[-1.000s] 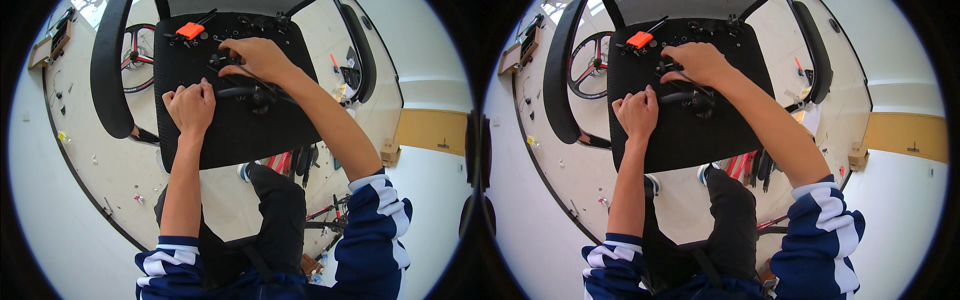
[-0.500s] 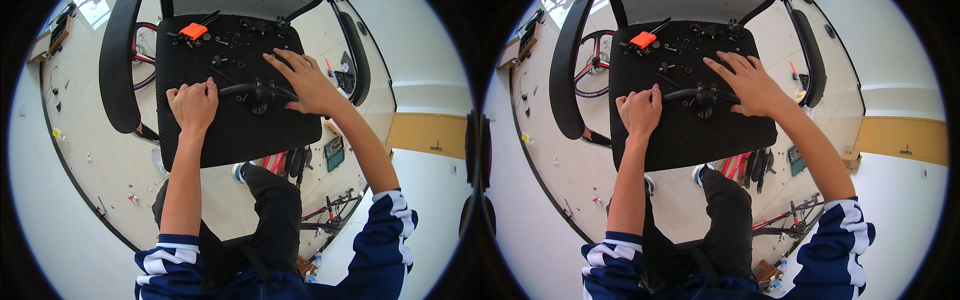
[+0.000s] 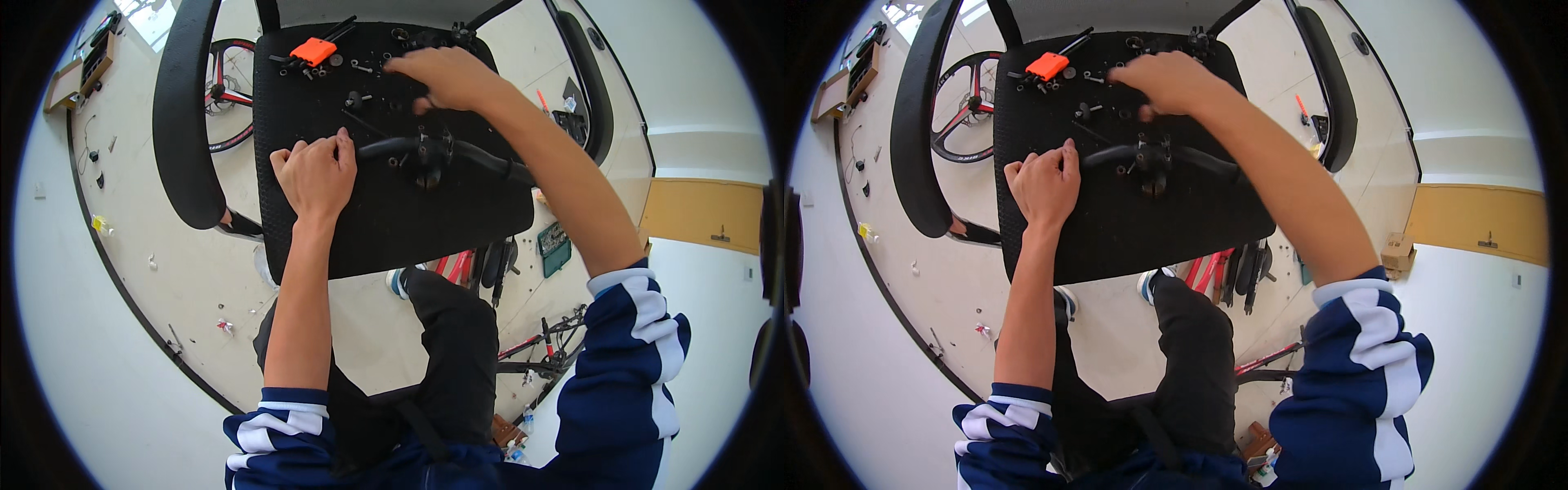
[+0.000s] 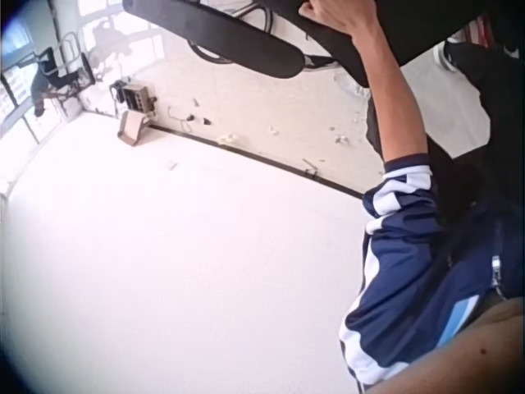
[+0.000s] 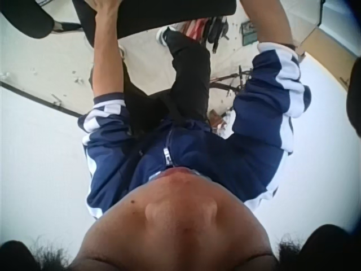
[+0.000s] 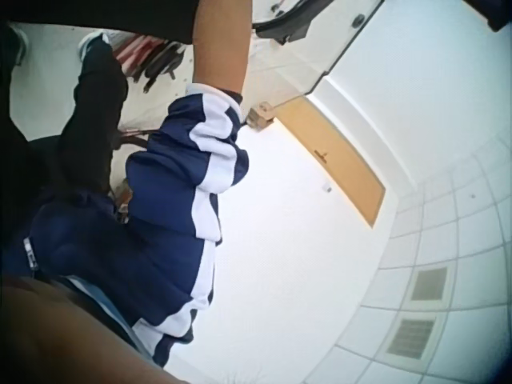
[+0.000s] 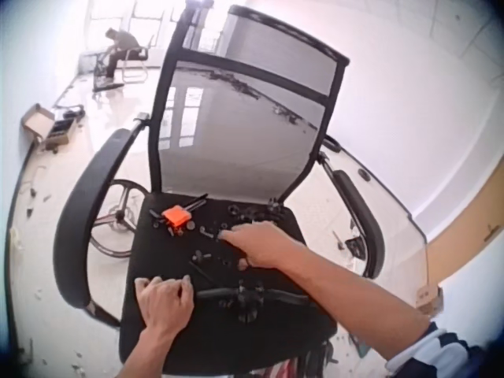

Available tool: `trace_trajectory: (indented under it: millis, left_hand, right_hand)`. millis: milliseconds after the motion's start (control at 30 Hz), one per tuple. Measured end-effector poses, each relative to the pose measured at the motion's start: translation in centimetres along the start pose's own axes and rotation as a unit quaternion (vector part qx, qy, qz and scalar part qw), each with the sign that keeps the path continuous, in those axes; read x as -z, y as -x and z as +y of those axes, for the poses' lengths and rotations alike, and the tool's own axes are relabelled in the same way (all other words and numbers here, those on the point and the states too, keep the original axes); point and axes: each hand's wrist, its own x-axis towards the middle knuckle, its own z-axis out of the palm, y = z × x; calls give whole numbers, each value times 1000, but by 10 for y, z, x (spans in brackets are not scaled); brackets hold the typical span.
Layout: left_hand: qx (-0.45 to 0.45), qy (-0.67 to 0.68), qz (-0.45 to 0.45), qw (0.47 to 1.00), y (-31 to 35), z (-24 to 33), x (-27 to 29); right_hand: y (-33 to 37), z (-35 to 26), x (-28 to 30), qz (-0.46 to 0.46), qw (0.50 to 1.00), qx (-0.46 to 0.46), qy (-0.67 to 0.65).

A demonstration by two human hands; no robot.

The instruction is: The person assembles a bicycle handlebar by attaching a stem clamp and tightening it with an Allen key. They insert bolts, align the clamp, and secure the handlebar to the stem on a workbench.

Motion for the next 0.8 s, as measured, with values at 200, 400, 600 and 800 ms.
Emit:
trace_trajectory:
  millis: [200,400,600,800]
  left_hand:
    - [-28,-18,12,999,2,-6,-5]
    - [-10,0,6,1000,3,-1,5]
    - [-14,-4,3,1000,2,-2,-1]
    - [-9,-9,-8,1000,1,4,0]
  right_hand:
    - [4,-87,10,44,972,19,-231]
    - [101,-69,33,-15,997,-33,-72]
    - [62,-6,43,-273,956,-93,52]
    - [-2,-3,17,-133,988,-19,77]
